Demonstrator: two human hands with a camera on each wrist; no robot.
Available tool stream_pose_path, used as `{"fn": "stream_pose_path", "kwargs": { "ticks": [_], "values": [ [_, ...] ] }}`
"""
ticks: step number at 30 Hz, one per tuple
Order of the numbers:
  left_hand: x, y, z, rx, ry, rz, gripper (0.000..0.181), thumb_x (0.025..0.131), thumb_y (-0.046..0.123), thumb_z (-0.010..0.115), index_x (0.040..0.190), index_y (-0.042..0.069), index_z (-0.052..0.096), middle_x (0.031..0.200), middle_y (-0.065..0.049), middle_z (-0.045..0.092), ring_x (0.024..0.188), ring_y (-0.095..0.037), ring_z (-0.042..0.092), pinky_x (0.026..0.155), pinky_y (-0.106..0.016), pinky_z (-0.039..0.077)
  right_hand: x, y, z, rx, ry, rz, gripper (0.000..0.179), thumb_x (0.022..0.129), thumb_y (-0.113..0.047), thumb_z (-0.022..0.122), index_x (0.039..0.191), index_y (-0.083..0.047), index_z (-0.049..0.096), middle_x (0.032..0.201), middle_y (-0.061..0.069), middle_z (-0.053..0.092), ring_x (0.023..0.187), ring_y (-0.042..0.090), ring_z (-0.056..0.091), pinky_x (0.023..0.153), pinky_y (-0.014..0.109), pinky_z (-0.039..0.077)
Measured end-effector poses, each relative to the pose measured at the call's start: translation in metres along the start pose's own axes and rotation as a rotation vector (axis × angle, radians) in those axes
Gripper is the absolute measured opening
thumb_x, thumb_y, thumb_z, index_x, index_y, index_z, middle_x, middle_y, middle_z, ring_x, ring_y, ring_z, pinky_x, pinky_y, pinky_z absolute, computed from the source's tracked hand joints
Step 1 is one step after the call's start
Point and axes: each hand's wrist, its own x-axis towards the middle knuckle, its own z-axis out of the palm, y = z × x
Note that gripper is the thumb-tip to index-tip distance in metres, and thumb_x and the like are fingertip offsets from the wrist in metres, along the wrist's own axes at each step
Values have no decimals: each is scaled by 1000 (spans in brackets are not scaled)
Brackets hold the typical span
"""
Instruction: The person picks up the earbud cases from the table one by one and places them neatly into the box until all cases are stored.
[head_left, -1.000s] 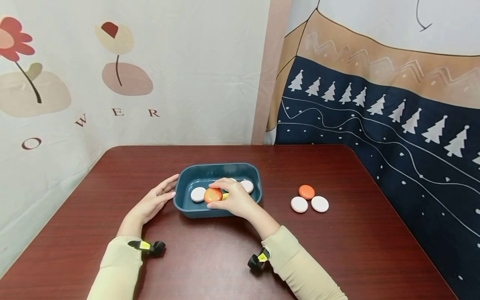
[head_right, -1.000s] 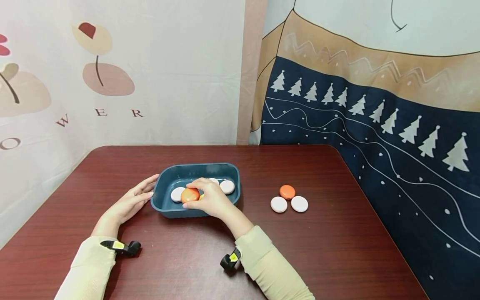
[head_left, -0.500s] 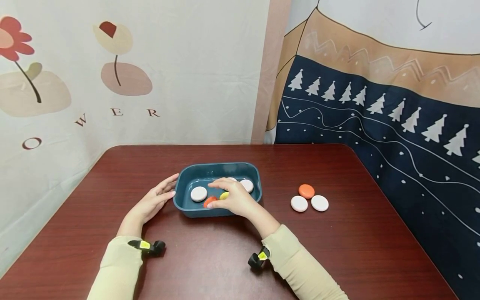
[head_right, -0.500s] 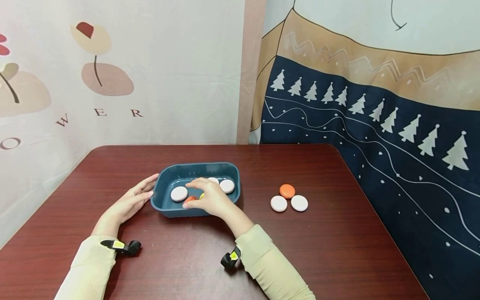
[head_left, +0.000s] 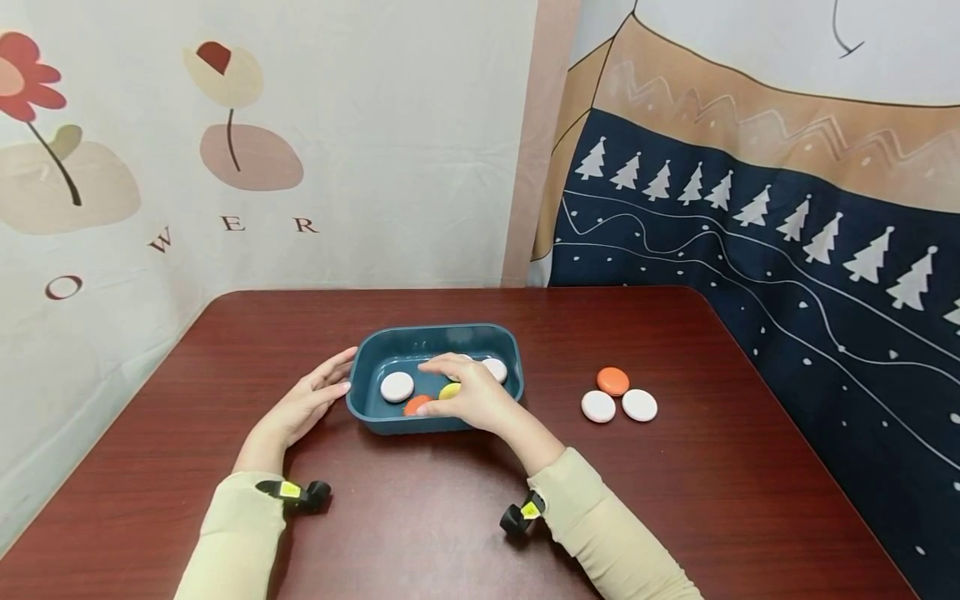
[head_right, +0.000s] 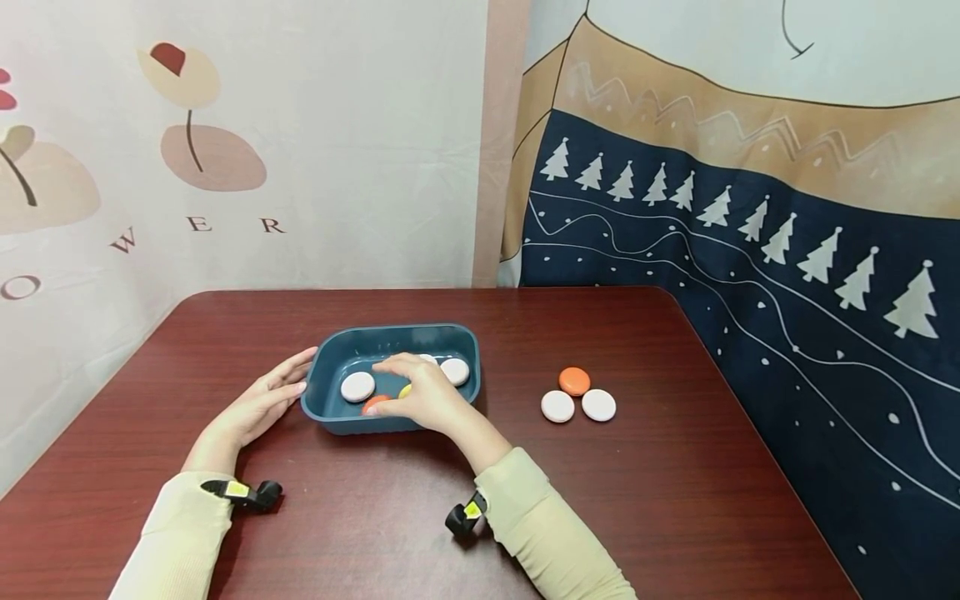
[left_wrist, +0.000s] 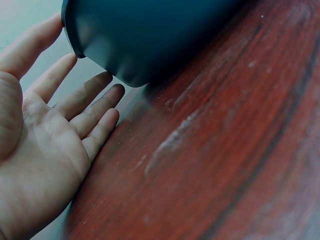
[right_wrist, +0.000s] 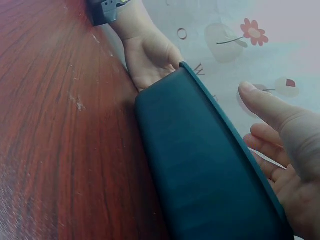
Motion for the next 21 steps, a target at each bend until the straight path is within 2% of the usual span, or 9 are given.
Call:
{"fn": "stream_pose_path", "kwargs": {
  "ticks": [12,21],
  "values": [
    [1,-2,0,9,9,-17,61,99,13,51,153,11,21,154,-18,22,134,-15,28,99,-20,29,-8,0,-27,44,68,-45,60,74,-25,84,128,-12,62,129,3,56,119,18,48,95,48,43],
    [1,-2,-1,8,5,-7,61,100,12,51,153,11,22,154,-18,22,133,-14,30,97,-17,31,-13,2,-47,81,108,-32,57,74,-26,84,126,-16,64,127,-4,58,120,12,47,97,44,42]
  ]
}}
